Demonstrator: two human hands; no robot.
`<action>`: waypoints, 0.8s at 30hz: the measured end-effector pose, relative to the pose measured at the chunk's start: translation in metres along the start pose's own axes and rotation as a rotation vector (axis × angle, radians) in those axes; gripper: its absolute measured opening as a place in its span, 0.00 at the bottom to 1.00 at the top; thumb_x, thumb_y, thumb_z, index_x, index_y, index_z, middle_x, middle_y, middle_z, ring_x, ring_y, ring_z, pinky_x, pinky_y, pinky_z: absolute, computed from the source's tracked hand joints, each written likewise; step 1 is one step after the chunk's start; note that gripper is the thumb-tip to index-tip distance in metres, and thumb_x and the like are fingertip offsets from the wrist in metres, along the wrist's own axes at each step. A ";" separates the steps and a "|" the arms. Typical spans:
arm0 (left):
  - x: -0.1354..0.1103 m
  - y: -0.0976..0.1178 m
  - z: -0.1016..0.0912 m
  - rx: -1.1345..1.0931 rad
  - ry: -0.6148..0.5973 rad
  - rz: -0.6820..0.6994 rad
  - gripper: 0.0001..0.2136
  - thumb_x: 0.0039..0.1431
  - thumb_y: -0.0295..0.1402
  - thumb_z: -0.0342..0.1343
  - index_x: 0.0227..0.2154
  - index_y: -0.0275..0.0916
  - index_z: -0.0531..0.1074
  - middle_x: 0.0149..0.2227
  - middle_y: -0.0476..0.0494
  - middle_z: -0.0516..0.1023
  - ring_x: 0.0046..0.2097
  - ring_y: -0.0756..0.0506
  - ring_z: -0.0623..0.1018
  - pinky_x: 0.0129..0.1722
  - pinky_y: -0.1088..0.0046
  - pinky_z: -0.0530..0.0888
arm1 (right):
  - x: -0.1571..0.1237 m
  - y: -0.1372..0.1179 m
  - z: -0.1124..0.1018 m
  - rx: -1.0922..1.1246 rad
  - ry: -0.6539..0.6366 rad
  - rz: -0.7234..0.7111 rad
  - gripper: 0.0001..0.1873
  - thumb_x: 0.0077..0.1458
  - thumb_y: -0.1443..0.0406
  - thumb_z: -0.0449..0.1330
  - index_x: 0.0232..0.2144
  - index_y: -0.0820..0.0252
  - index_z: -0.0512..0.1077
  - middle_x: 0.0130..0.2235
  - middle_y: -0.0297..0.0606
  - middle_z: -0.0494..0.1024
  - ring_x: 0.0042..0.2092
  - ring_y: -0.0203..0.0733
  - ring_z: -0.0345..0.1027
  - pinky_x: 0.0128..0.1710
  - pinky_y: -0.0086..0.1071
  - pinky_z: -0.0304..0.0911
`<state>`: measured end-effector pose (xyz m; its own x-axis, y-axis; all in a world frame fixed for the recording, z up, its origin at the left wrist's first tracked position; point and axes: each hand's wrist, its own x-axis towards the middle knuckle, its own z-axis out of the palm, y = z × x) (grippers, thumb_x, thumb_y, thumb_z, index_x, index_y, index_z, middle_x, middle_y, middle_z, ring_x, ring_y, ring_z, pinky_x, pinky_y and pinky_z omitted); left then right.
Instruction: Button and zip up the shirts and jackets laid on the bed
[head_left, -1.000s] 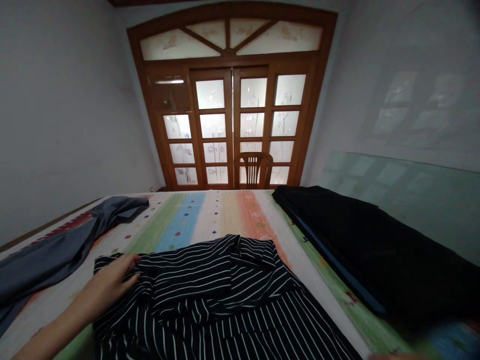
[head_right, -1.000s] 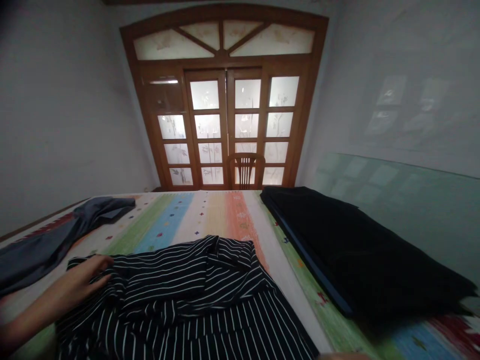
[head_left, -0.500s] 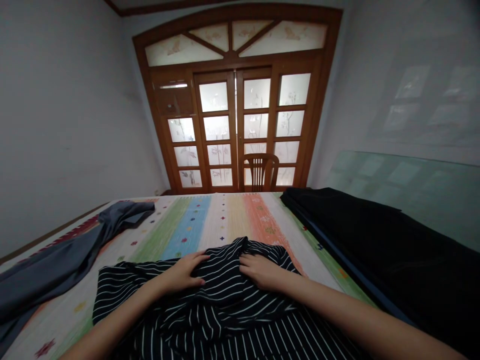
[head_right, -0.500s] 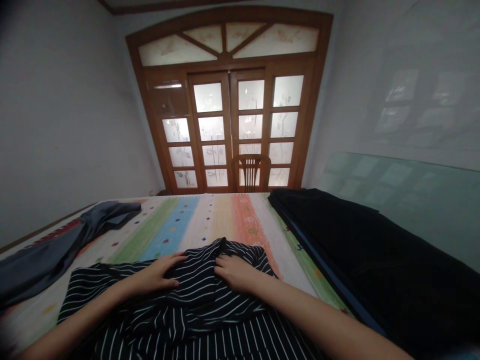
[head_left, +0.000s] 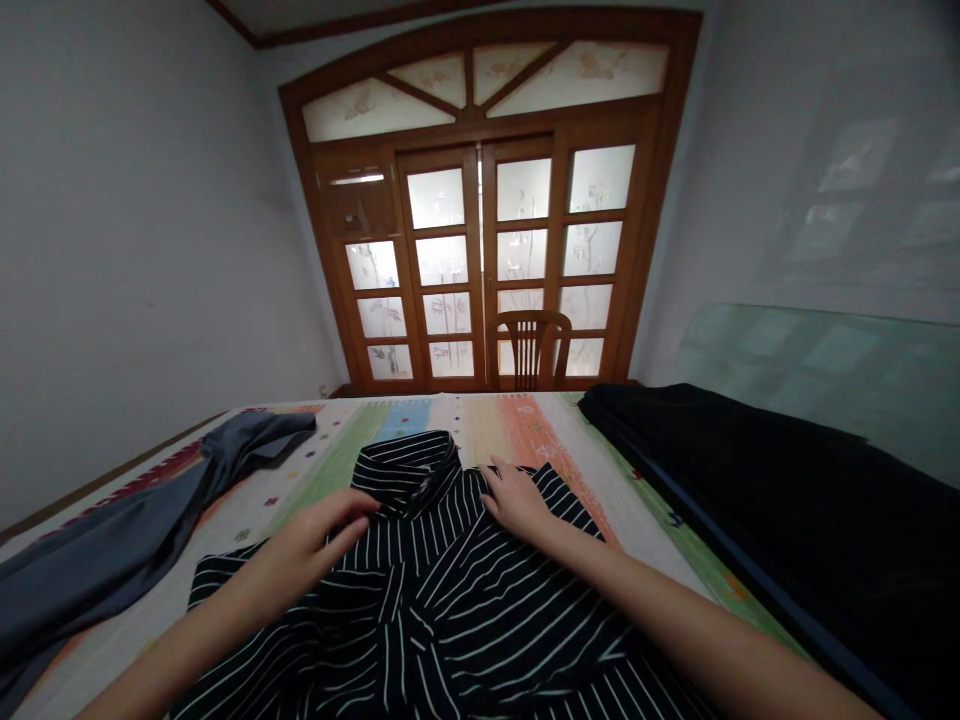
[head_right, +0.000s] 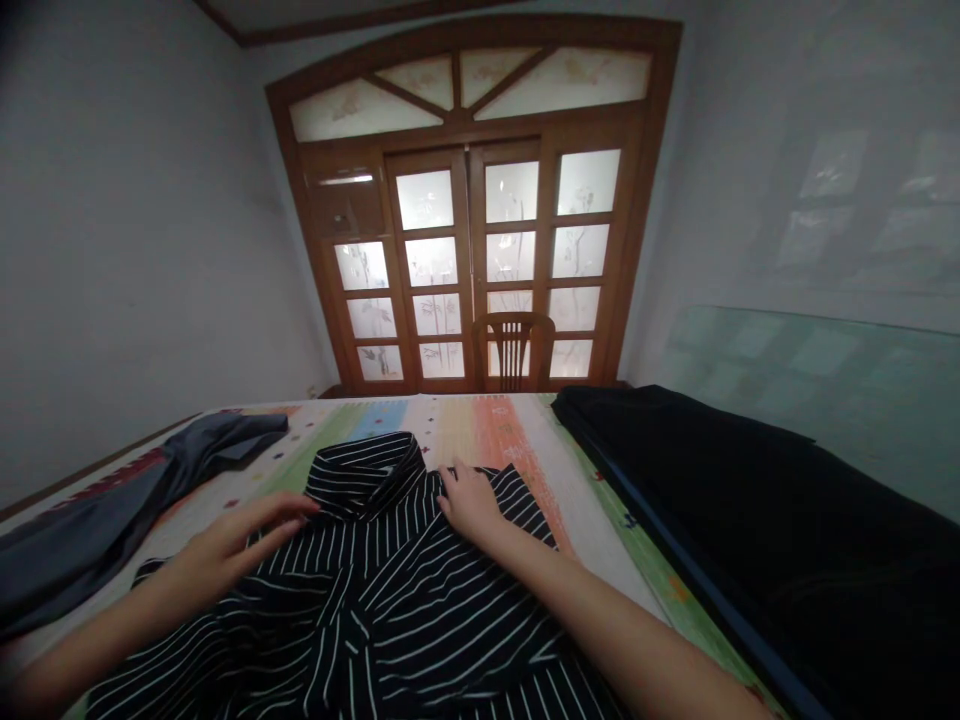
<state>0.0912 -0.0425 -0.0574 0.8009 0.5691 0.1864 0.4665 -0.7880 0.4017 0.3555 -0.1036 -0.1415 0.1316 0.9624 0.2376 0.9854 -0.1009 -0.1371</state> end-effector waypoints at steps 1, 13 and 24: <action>-0.010 0.001 0.005 0.023 -0.089 -0.028 0.14 0.55 0.41 0.41 0.39 0.42 0.66 0.41 0.46 0.72 0.44 0.45 0.70 0.45 0.68 0.67 | -0.012 -0.005 0.000 0.021 -0.013 -0.097 0.25 0.51 0.63 0.53 0.52 0.63 0.57 0.55 0.49 0.56 0.54 0.48 0.52 0.50 0.40 0.51; -0.070 0.008 0.078 0.124 -0.404 -0.085 0.33 0.43 0.28 0.53 0.54 0.48 0.50 0.59 0.45 0.44 0.58 0.39 0.51 0.54 0.59 0.55 | -0.116 -0.031 0.020 0.231 -0.237 -0.501 0.23 0.56 0.52 0.43 0.54 0.44 0.51 0.59 0.39 0.45 0.58 0.50 0.38 0.52 0.51 0.43; -0.067 -0.047 0.083 0.330 -0.208 -0.056 0.33 0.45 0.35 0.53 0.55 0.41 0.48 0.58 0.37 0.45 0.57 0.37 0.53 0.52 0.57 0.58 | -0.097 0.029 0.014 0.005 -0.135 -0.149 0.21 0.57 0.61 0.43 0.53 0.53 0.56 0.58 0.37 0.51 0.58 0.43 0.42 0.54 0.44 0.42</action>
<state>0.0469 -0.0626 -0.1633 0.8142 0.5800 -0.0266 0.5798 -0.8098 0.0899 0.3697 -0.1968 -0.1818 -0.0313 0.9917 0.1243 0.9923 0.0457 -0.1149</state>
